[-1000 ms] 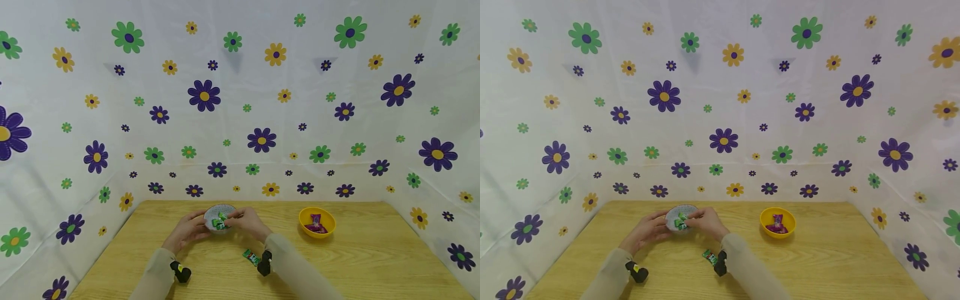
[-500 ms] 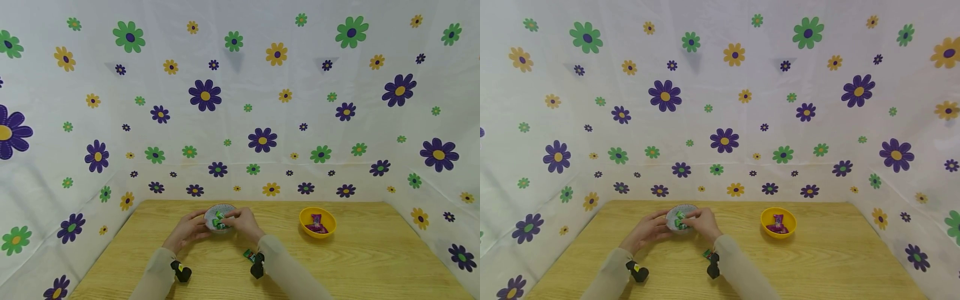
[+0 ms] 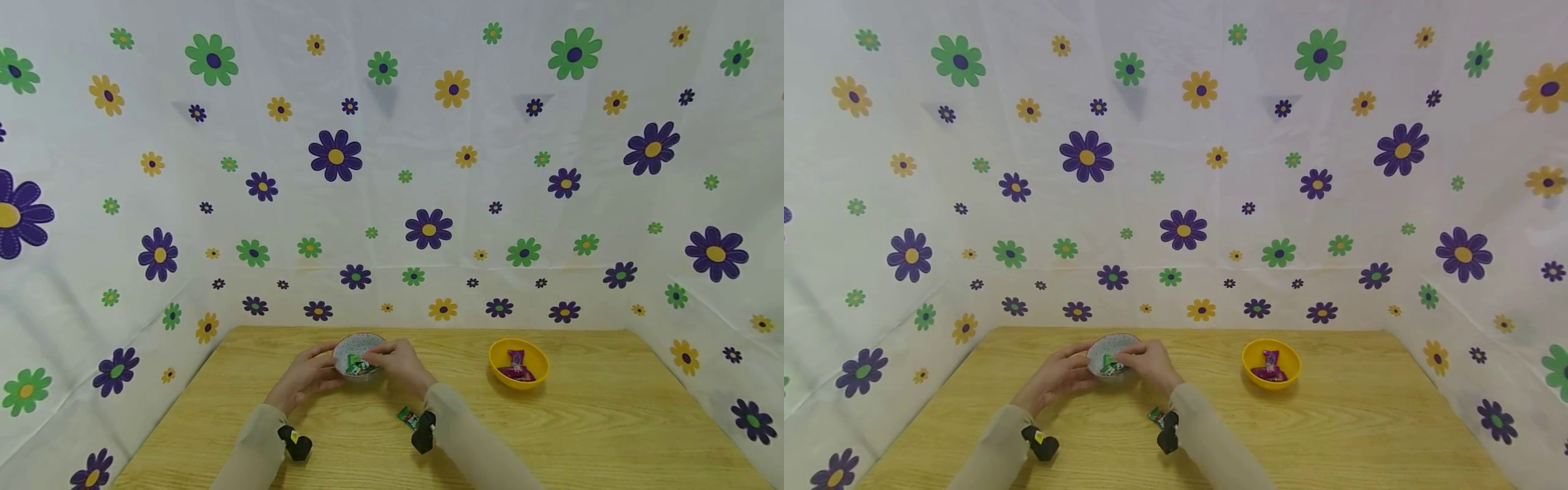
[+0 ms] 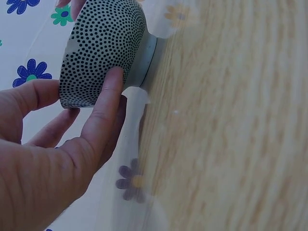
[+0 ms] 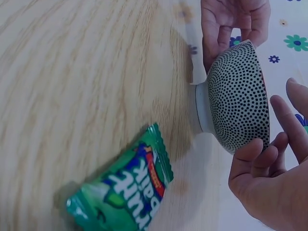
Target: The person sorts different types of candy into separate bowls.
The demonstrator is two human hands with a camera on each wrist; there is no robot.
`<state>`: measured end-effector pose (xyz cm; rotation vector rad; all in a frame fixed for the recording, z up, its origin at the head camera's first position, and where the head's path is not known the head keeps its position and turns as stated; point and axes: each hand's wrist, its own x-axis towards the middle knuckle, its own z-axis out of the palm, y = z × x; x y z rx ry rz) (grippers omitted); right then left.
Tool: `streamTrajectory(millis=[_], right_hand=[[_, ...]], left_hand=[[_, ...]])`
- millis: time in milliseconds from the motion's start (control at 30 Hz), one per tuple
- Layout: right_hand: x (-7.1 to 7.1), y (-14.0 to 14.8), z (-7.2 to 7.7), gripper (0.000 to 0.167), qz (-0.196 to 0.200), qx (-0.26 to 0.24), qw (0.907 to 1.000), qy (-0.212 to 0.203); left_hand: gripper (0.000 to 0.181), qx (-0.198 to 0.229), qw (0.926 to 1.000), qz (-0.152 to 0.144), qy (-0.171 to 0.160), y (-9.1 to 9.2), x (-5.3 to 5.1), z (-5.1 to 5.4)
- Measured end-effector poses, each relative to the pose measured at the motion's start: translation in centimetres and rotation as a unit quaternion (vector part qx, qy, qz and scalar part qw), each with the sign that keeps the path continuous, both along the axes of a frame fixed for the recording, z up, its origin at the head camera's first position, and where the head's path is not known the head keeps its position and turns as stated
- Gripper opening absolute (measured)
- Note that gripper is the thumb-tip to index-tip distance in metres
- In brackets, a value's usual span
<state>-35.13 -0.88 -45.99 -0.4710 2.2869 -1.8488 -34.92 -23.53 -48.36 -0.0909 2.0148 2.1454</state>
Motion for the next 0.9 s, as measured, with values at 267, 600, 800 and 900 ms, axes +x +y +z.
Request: streamTrajectory(millis=[267, 600, 800, 900], right_hand=[[-0.2, 0.8, -0.1, 0.034, 0.036, -0.022, 0.9991, -0.006], [-0.8, 2.4, -0.8, 0.035, 0.072, -0.024, 0.9967, -0.028], [-1.1, 3.8, -1.2, 0.032, 0.113, -0.013, 0.9933, -0.021], [-1.3, 4.5, -1.2, 0.032, 0.133, 0.006, 0.9910, -0.006]], left_hand=[[0.047, -0.003, 1.0000, 0.004, -0.001, 0.1, 0.1, 0.2], [0.048, -0.002, 1.0000, 0.006, -0.005, 0.0, 0.1, 0.1], [0.049, -0.007, 1.0000, 0.000, -0.004, 0.0, 0.2, 0.2], [0.048, -0.010, 1.0000, 0.000, 0.000, 0.0, 0.2, 0.3]])
